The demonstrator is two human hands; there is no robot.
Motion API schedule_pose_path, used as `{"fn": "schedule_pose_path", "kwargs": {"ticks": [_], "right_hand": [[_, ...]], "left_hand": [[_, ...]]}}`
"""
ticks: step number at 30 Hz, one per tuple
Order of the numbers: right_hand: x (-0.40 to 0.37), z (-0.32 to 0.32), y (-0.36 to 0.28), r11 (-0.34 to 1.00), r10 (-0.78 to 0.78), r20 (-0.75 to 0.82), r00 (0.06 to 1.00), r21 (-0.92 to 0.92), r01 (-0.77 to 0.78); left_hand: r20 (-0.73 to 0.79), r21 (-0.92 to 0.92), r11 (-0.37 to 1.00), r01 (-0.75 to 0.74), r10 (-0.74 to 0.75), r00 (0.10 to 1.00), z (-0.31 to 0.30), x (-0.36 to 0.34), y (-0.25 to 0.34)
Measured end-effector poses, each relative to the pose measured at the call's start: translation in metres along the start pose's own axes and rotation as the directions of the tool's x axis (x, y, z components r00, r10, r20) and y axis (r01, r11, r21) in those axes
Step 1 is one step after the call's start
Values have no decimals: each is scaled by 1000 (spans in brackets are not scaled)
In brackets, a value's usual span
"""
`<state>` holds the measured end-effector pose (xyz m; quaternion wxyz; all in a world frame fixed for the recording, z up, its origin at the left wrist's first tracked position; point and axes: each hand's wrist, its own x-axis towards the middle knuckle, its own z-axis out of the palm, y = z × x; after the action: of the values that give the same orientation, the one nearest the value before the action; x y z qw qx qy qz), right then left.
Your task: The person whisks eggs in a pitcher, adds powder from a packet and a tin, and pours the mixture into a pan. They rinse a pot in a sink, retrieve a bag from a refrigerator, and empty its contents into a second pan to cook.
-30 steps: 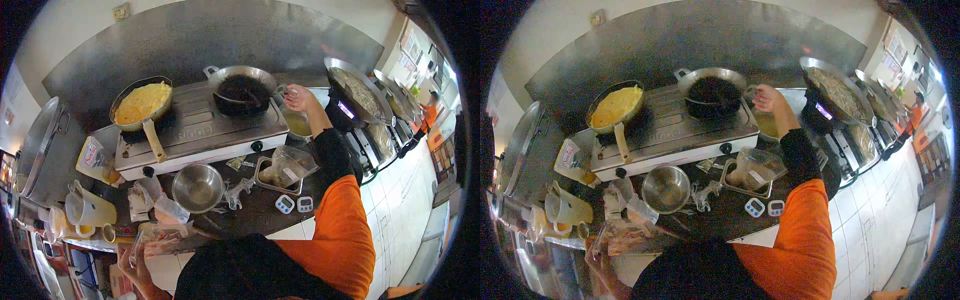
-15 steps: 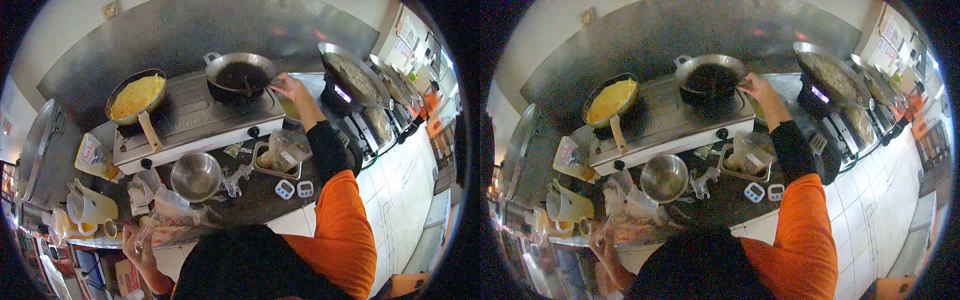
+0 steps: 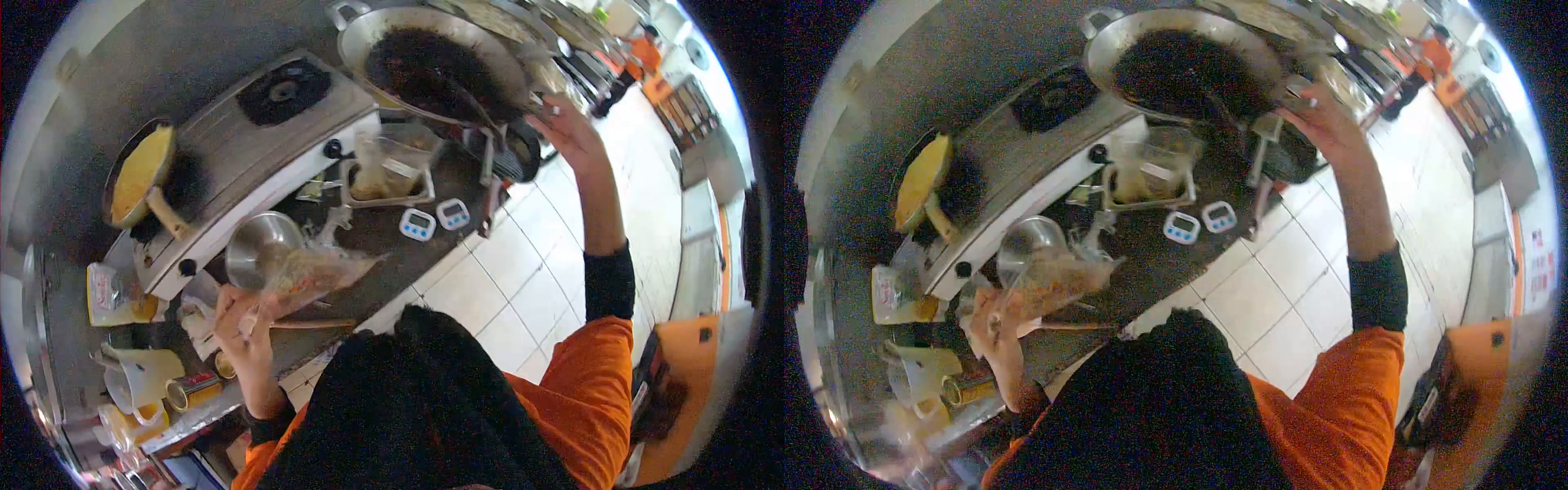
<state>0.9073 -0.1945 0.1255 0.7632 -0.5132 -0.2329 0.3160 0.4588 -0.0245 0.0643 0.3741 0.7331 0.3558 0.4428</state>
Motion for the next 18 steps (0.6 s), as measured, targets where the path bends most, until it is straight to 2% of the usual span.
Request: {"fn": "schedule_pose_path", "kwargs": {"ticks": [1,2,3,4,6,7,8,10,11,12,14,15,16,18], "right_hand": [[-31,-26,-5,987,-137,87,987,-67,143],[-56,-49,-20,999,-21,-47,999,29,22],[-87,-79,-29,999,-47,-151,987,15,50],[-120,-101,-33,997,-72,-247,966,0,74],[-187,-111,-48,991,-106,-500,859,-128,47],[-214,-119,-54,992,-89,-532,842,-121,28],[-239,-133,-59,993,-75,-566,821,-118,9],[-301,-203,-60,997,-41,-638,769,-79,-12],[-333,-228,-56,995,-86,-648,757,-88,38],[-356,-238,-57,995,-83,-712,697,-98,19],[-411,-290,-49,996,-83,-762,643,-88,24],[-355,-295,-6,995,16,-794,607,-46,-87],[-356,-296,0,996,-1,-836,549,-49,-73],[-366,-324,11,996,27,-854,520,-21,-85]], "left_hand": [[24,-48,999,12,-11,1000,14,-1,7],[51,-98,995,26,-21,999,27,-3,13],[93,-81,996,-48,56,994,38,-5,10],[71,-163,986,-30,43,997,55,-8,13],[22,-317,948,8,-2,1000,92,-14,24],[83,-358,929,94,-68,994,108,-18,36],[112,-392,913,114,-75,991,128,-23,45],[173,-470,871,140,-64,983,173,-41,66],[223,-528,829,182,-72,972,198,-52,74],[236,-528,824,203,-88,968,223,-64,88],[262,-522,817,246,-121,957,274,-90,120],[256,-552,775,307,-193,947,300,-45,65],[290,-535,781,322,-189,938,326,-47,64],[372,-496,790,359,-180,911,374,-48,61]]}}
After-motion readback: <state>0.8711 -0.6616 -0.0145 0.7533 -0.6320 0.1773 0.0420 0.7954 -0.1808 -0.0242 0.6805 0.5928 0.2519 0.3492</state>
